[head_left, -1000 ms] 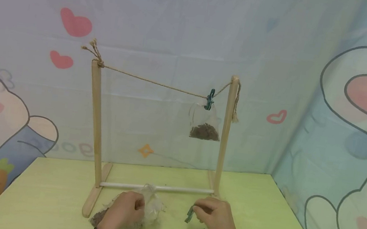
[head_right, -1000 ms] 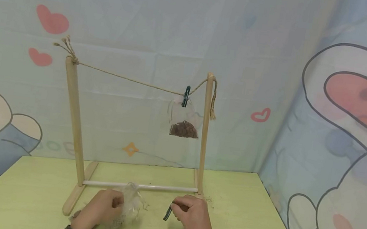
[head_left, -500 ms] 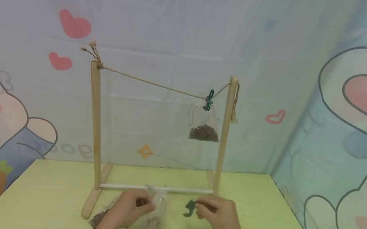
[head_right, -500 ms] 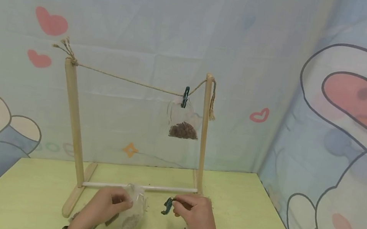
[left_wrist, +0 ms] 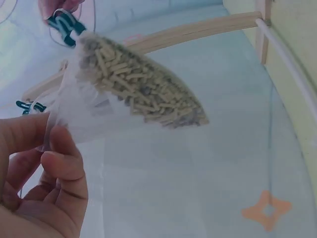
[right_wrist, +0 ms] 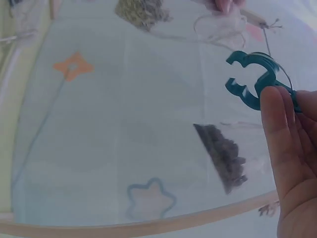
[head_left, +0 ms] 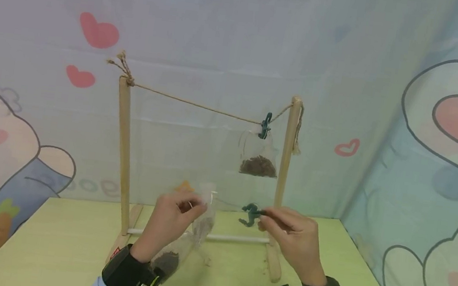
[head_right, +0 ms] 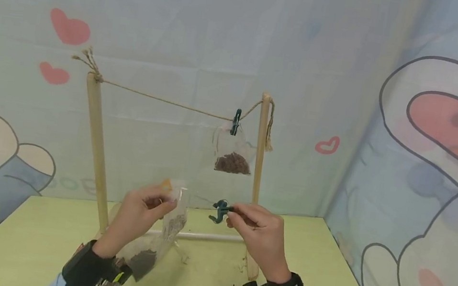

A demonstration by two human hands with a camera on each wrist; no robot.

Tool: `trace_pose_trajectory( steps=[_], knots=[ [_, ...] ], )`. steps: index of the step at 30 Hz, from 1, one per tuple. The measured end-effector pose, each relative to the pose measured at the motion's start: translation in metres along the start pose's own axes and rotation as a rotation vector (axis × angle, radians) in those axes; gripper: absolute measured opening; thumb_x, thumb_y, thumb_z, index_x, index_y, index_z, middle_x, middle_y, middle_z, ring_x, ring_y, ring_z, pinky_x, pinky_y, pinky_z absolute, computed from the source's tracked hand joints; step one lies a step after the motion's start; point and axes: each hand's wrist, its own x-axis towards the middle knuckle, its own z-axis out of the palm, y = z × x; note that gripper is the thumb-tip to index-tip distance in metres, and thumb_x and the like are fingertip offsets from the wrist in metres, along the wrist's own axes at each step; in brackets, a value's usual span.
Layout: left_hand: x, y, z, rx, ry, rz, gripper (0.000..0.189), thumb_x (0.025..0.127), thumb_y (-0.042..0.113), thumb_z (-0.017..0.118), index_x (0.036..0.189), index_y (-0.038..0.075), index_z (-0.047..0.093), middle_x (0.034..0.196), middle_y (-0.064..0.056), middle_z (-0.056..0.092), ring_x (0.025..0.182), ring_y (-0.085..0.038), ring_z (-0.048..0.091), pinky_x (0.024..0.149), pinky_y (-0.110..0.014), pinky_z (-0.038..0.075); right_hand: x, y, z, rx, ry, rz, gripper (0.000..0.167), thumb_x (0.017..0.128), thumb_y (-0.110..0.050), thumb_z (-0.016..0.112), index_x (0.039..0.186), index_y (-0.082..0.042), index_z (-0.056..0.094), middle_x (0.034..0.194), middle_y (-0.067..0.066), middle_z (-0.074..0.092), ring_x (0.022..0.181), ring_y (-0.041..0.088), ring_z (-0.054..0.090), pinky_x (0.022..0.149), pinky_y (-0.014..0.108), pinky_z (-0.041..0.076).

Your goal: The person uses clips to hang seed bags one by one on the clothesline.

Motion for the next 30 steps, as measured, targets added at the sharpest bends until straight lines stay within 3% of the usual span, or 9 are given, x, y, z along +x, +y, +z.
trace_pose_trajectory(
  steps=[3, 7, 16, 23, 30],
  knots=[
    [0.016, 0.005, -0.001, 0.005, 0.053, 0.042, 0.005, 0.094, 0.006, 0.076, 0.097, 0.010, 0.078, 0.085, -0.001, 0.068, 0.068, -0.010, 0.054, 0.066, -0.028, 0.049, 0.015, -0.002, -0.001, -0.020, 0.013, -0.018, 0.017, 0.086, 0.013, 0.076, 0.101, 0.005, 0.079, 0.086, 0.018, 0.076, 0.078, 0.005, 0.073, 0.069, 0.018, 0.058],
    [0.033, 0.010, 0.001, 0.008, 0.099, 0.047, 0.003, 0.093, 0.007, 0.077, 0.094, 0.006, 0.079, 0.085, -0.005, 0.069, 0.068, -0.014, 0.057, 0.066, -0.027, 0.049, 0.033, -0.005, 0.000, -0.016, 0.029, -0.031, 0.019, 0.085, 0.015, 0.075, 0.101, 0.006, 0.079, 0.086, 0.018, 0.076, 0.080, 0.004, 0.074, 0.070, 0.018, 0.058],
    [0.051, 0.016, 0.008, -0.030, 0.138, 0.043, 0.008, 0.093, 0.006, 0.077, 0.099, 0.002, 0.080, 0.100, -0.011, 0.073, 0.071, -0.020, 0.062, 0.069, -0.028, 0.053, 0.064, -0.007, 0.003, 0.005, 0.052, -0.085, 0.017, 0.084, 0.017, 0.074, 0.098, 0.008, 0.078, 0.083, 0.018, 0.076, 0.078, 0.003, 0.073, 0.072, 0.019, 0.059],
    [0.063, 0.020, 0.008, -0.073, 0.173, -0.004, 0.012, 0.092, 0.006, 0.076, 0.103, 0.002, 0.080, 0.102, -0.013, 0.077, 0.073, -0.021, 0.063, 0.062, -0.024, 0.045, 0.098, -0.016, 0.001, -0.033, 0.066, -0.148, 0.017, 0.084, 0.018, 0.075, 0.098, 0.009, 0.078, 0.084, 0.019, 0.076, 0.077, 0.000, 0.071, 0.070, 0.016, 0.057],
    [0.081, 0.027, 0.010, -0.134, 0.188, -0.047, 0.015, 0.094, 0.006, 0.074, 0.107, 0.000, 0.080, 0.091, -0.016, 0.076, 0.070, -0.017, 0.061, 0.056, -0.022, 0.038, 0.141, -0.035, -0.005, -0.146, 0.055, -0.189, 0.013, 0.088, 0.010, 0.076, 0.100, 0.010, 0.078, 0.084, 0.018, 0.076, 0.076, -0.005, 0.068, 0.071, 0.012, 0.055]
  ],
)
